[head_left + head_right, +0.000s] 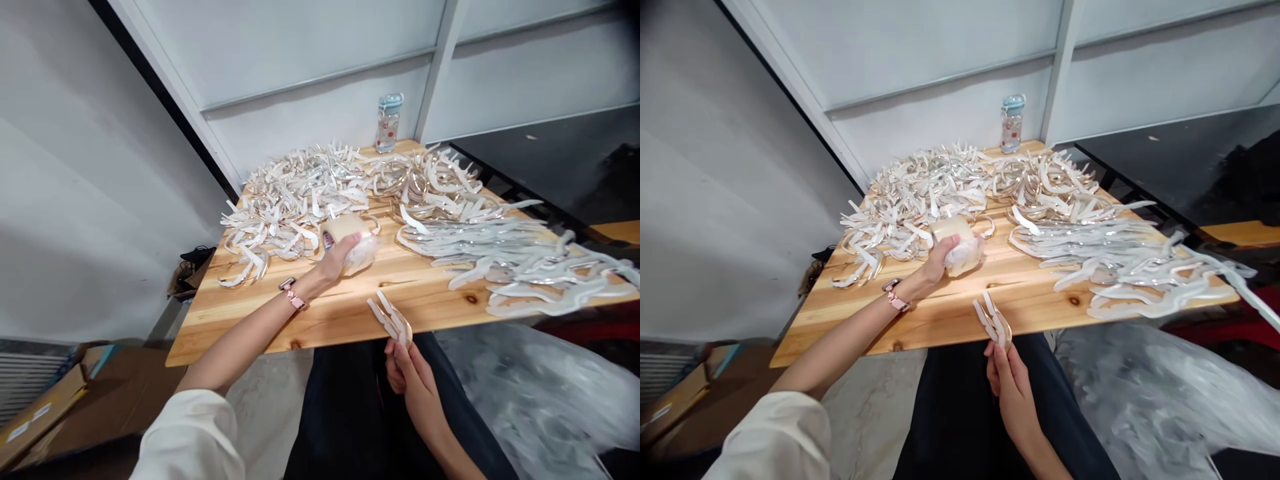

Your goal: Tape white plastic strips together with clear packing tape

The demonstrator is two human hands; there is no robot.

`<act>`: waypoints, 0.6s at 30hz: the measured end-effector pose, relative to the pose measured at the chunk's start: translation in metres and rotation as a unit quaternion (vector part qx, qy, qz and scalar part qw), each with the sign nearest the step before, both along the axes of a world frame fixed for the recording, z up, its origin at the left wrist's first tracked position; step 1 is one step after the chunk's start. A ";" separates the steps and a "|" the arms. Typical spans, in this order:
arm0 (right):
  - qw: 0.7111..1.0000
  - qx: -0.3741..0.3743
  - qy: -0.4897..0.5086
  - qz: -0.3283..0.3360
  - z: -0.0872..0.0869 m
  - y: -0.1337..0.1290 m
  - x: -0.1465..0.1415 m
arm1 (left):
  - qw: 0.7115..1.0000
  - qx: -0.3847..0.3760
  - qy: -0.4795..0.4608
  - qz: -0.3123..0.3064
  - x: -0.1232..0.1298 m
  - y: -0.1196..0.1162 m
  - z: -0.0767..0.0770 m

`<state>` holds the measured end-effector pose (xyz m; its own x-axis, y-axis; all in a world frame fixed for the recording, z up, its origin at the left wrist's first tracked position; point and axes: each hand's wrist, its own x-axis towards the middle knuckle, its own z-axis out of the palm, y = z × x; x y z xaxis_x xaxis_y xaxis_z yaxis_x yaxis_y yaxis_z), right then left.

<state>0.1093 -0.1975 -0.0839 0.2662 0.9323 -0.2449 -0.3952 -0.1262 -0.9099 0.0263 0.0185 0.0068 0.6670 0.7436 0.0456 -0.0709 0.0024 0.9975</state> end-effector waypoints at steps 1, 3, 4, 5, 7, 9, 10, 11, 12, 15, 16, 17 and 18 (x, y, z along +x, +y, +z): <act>1.000 0.002 -0.005 0.019 0.002 0.000 0.005 | 0.999 -0.036 -0.024 0.000 -0.005 0.002 0.005; 0.996 0.002 -0.035 0.084 0.012 0.003 0.022 | 0.991 -0.107 -0.056 -0.063 -0.018 -0.002 0.016; 0.990 -0.001 -0.059 0.125 0.021 0.006 0.033 | 0.983 -0.127 -0.051 -0.123 -0.023 -0.006 0.021; 0.982 -0.006 -0.085 0.169 0.031 0.009 0.045 | 0.972 -0.138 -0.033 -0.186 -0.027 -0.011 0.027; 0.961 -0.019 -0.147 0.233 0.054 0.019 0.071 | 0.947 -0.140 0.011 -0.288 -0.032 -0.022 0.035; 0.940 -0.035 -0.212 0.264 0.075 0.033 0.096 | 0.931 -0.139 0.044 -0.335 -0.031 -0.032 0.041; 0.932 -0.034 -0.244 0.266 0.083 0.040 0.106 | 0.925 -0.142 0.054 -0.347 -0.030 -0.037 0.042; 0.925 -0.026 -0.271 0.264 0.090 0.047 0.115 | 0.922 -0.144 0.058 -0.355 -0.028 -0.040 0.044; 0.918 -0.015 -0.292 0.267 0.096 0.053 0.122 | 0.920 -0.139 0.056 -0.362 -0.026 -0.044 0.044; 0.899 -0.016 -0.313 0.306 0.111 0.066 0.135 | 0.932 -0.083 0.008 -0.354 -0.024 -0.051 0.044; 0.892 -0.025 -0.313 0.325 0.115 0.068 0.138 | 0.941 -0.061 -0.012 -0.333 -0.024 -0.053 0.043; 0.883 -0.033 -0.314 0.346 0.120 0.069 0.140 | 0.951 -0.041 -0.029 -0.304 -0.025 -0.054 0.041; 0.873 -0.038 -0.319 0.367 0.124 0.069 0.141 | 0.959 -0.026 -0.038 -0.278 -0.025 -0.054 0.039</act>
<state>0.2501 -0.1282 0.0397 -0.2909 0.8966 -0.3338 0.4007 -0.2026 -0.8935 0.0011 -0.0357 0.0456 0.9574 0.2764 0.0830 -0.1174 0.1101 0.9870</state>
